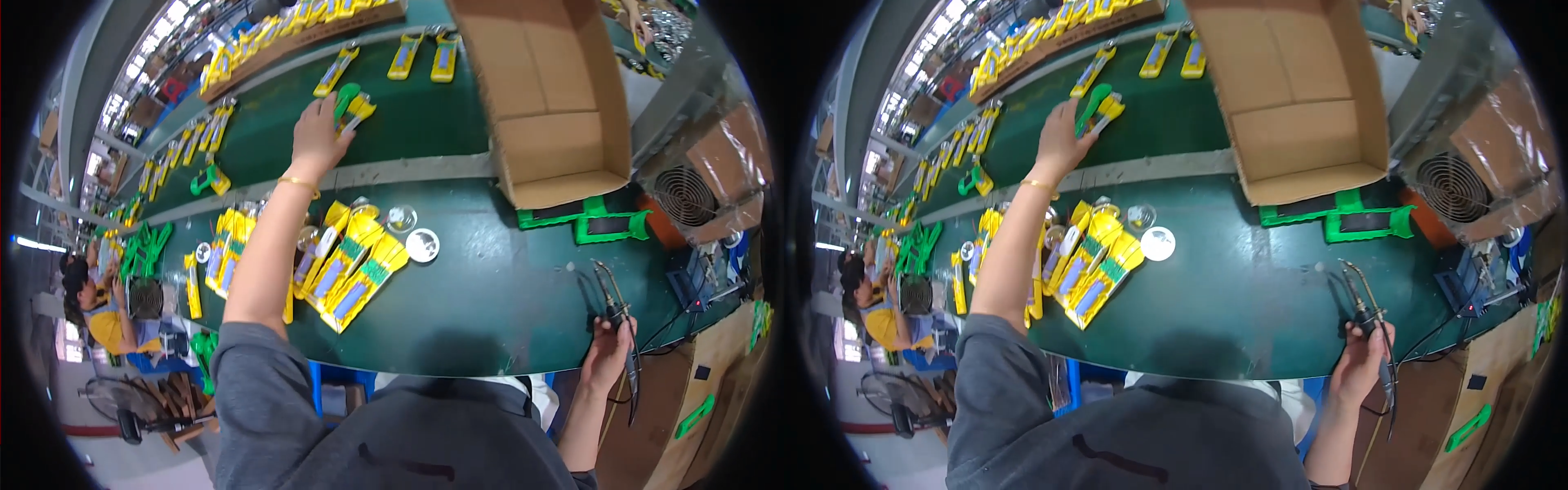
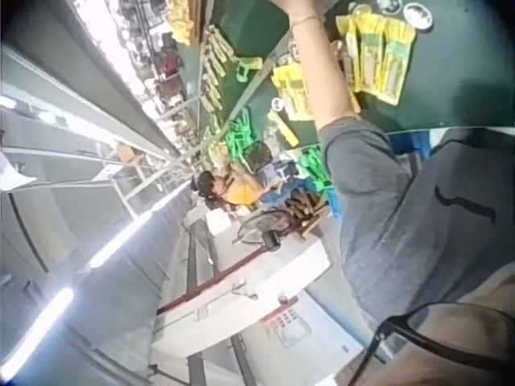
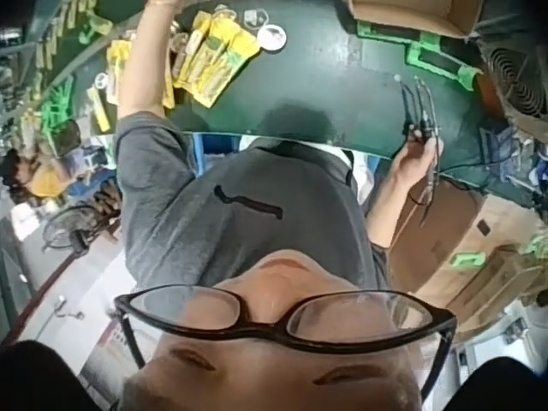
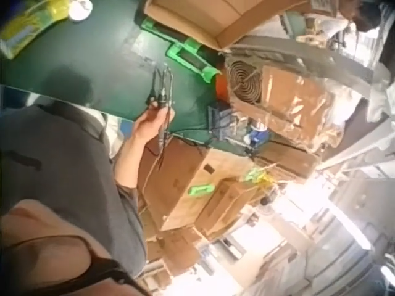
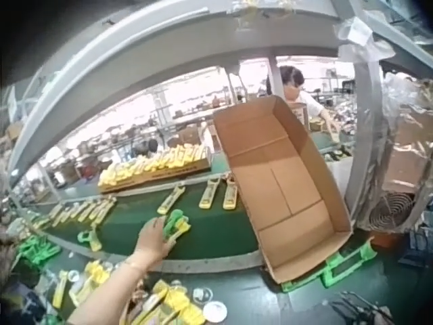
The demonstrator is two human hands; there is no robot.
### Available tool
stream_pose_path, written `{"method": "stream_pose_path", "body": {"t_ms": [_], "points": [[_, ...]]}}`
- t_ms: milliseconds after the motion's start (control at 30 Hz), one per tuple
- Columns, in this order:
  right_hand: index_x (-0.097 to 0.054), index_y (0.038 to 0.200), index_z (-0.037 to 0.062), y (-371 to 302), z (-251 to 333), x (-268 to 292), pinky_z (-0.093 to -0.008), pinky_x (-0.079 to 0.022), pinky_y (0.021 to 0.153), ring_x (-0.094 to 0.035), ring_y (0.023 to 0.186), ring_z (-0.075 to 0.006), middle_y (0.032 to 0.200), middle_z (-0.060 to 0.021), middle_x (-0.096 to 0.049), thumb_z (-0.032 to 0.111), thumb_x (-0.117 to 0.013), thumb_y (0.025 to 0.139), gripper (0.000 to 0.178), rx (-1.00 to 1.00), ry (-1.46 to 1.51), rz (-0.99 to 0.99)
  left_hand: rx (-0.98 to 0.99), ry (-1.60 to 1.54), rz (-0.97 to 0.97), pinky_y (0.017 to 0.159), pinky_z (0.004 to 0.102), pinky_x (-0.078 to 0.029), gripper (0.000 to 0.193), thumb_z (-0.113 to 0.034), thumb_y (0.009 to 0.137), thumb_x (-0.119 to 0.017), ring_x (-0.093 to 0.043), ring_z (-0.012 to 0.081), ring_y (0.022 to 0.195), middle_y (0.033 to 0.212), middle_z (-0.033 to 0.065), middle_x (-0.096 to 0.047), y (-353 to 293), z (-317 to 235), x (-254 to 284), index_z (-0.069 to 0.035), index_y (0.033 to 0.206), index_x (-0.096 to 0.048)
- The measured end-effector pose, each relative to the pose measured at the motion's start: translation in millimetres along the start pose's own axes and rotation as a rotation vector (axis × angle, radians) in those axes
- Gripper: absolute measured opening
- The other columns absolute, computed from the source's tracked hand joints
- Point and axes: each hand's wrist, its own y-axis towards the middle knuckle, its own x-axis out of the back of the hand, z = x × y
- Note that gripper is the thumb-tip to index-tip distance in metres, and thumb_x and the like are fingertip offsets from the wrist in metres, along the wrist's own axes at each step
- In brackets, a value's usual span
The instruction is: Soldering internal components and fitting the plastic casings for solar-powered flashlights on an assembly line.
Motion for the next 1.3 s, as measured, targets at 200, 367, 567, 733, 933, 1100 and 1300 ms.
{"method": "stream_pose_path", "body": {"t_ms": [200,367,567,733,933,1100,1300], "points": [[-0.049,0.095,0.0055,2,0,-1,-0.0325,-0.045,0.081,-0.052,0.077,-0.0111,0.086,-0.0033,-0.052,0.019,-0.051,0.091,0.015,-0.003,-0.043,-0.098,0.007,-0.160,0.285,0.077,0.0379,-0.047,0.039,-0.016,0.068,-0.074,-0.058,0.0299,0.087,0.096,0.0127,-0.060,-127,-141,137,-0.002,0.101,-0.059],[-0.052,0.100,0.0069,4,1,-14,-0.0317,-0.044,0.081,-0.054,0.080,-0.0122,0.088,-0.0014,-0.057,0.020,-0.051,0.091,0.016,-0.078,0.000,0.033,0.190,0.034,0.299,0.090,0.0424,-0.038,0.048,-0.012,0.069,-0.072,-0.044,0.0377,0.109,0.121,0.0218,-0.043,-203,-138,98,-0.001,0.111,-0.052],[-0.050,0.104,0.0066,-18,15,-35,-0.0337,-0.041,0.079,-0.049,0.079,-0.0135,0.091,-0.0040,-0.056,0.021,-0.050,0.091,0.019,-0.021,0.043,0.090,-0.076,-0.363,0.334,0.092,0.0467,-0.036,0.044,-0.001,0.065,-0.065,-0.047,0.0384,0.107,0.117,0.0204,-0.048,-212,-160,112,-0.001,0.107,-0.051],[-0.045,0.111,0.0095,-48,31,-57,-0.0334,-0.042,0.071,-0.049,0.080,-0.0142,0.099,-0.0059,-0.059,0.029,-0.051,0.090,0.029,-0.037,0.059,0.236,-0.192,-0.618,0.474,0.089,0.0454,-0.039,0.048,-0.002,0.061,-0.067,-0.051,0.0335,0.097,0.106,0.0164,-0.053,-194,-227,91,0.000,0.107,-0.051],[-0.041,0.100,0.0056,-66,23,-69,-0.0516,-0.045,0.091,-0.055,0.104,-0.0290,0.103,-0.0109,-0.053,0.028,-0.053,0.089,0.028,-0.216,-0.059,0.189,-0.137,-0.629,0.258,0.084,0.0426,-0.041,0.042,-0.011,0.065,-0.072,-0.052,0.0326,0.093,0.102,0.0162,-0.054,-208,-240,119,-0.001,0.102,-0.056],[-0.045,0.099,0.0020,-46,-12,-89,-0.0481,-0.040,0.097,-0.056,0.098,-0.0244,0.099,-0.0113,-0.054,0.011,-0.045,0.090,0.012,-0.262,-0.068,0.159,0.273,-0.554,0.311,0.090,0.0357,-0.039,0.040,-0.003,0.070,-0.065,-0.051,0.0275,0.101,0.106,0.0140,-0.053,-217,-219,111,0.000,0.109,-0.056],[-0.045,0.099,0.0025,-42,-19,-91,-0.0470,-0.040,0.098,-0.058,0.088,-0.0191,0.091,-0.0111,-0.058,0.014,-0.046,0.091,0.014,-0.337,0.144,0.100,0.081,-0.636,0.177,0.067,0.0338,-0.044,0.031,-0.006,0.065,-0.074,-0.053,0.0273,0.074,0.083,0.0120,-0.056,-210,-233,119,0.000,0.094,-0.062]]}}
